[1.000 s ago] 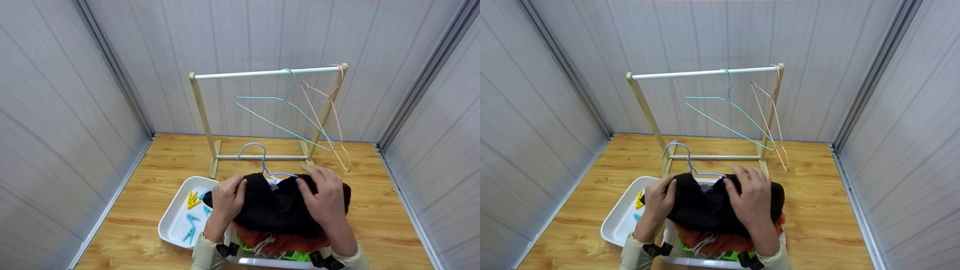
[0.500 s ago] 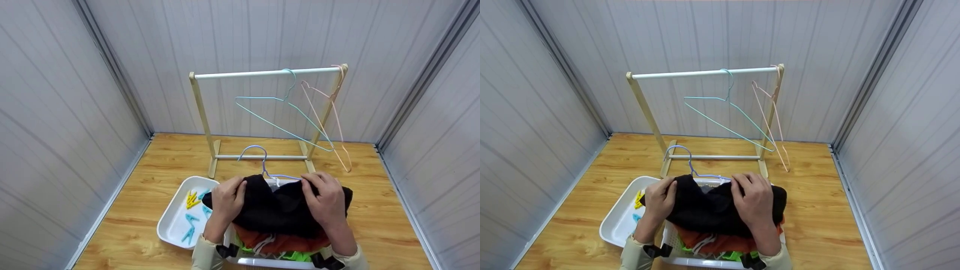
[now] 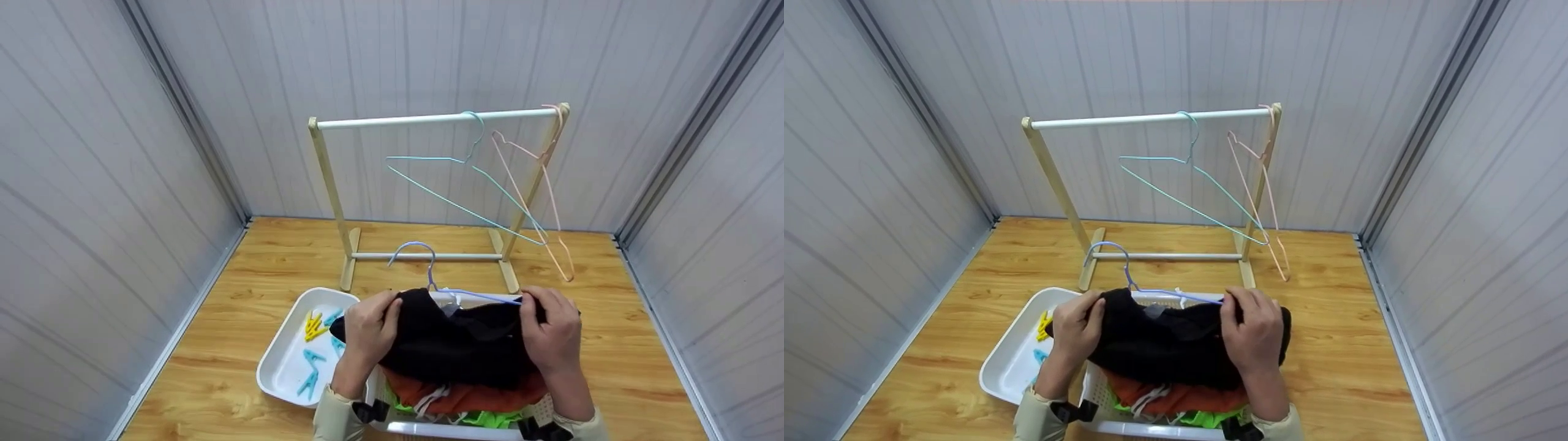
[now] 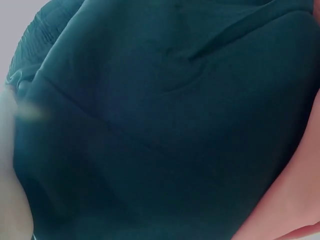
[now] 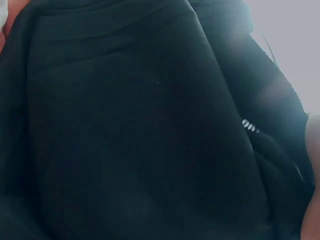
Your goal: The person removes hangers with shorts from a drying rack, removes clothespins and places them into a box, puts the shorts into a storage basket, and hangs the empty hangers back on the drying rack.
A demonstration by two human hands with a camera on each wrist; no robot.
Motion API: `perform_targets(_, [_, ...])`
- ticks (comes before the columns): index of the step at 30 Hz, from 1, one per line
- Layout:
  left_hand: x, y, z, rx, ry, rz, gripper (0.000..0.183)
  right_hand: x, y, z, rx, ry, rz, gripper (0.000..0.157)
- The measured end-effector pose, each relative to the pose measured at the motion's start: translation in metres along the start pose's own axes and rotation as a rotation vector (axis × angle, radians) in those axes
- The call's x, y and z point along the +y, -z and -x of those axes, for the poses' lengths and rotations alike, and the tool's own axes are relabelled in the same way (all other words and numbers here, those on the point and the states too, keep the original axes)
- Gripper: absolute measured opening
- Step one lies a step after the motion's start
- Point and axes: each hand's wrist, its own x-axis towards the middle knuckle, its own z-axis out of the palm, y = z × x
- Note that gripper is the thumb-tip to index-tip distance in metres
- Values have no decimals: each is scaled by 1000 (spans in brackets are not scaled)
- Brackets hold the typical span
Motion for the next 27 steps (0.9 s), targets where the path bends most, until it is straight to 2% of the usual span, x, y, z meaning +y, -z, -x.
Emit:
perform_targets(5, [0,-3,2,2,0,21,27,7,6,3,63,-92,-11,9])
perform_targets(11, [0,-6,5,20,-9,13,27,10,13,7,168,-234,51,11])
perform_targets(16, [1,-8,8,-12,10,15,24,11,19,11,197,-334,104,15])
perform_targets(20, [3,-8,10,-14,19,-2,25,14,23,14,199,-348,146,18])
perform_targets(23, [3,-8,10,-7,31,-22,27,20,26,14,222,-321,166,21])
perform_targets(27, [2,-7,5,54,78,-65,32,26,34,10,276,-310,168,33])
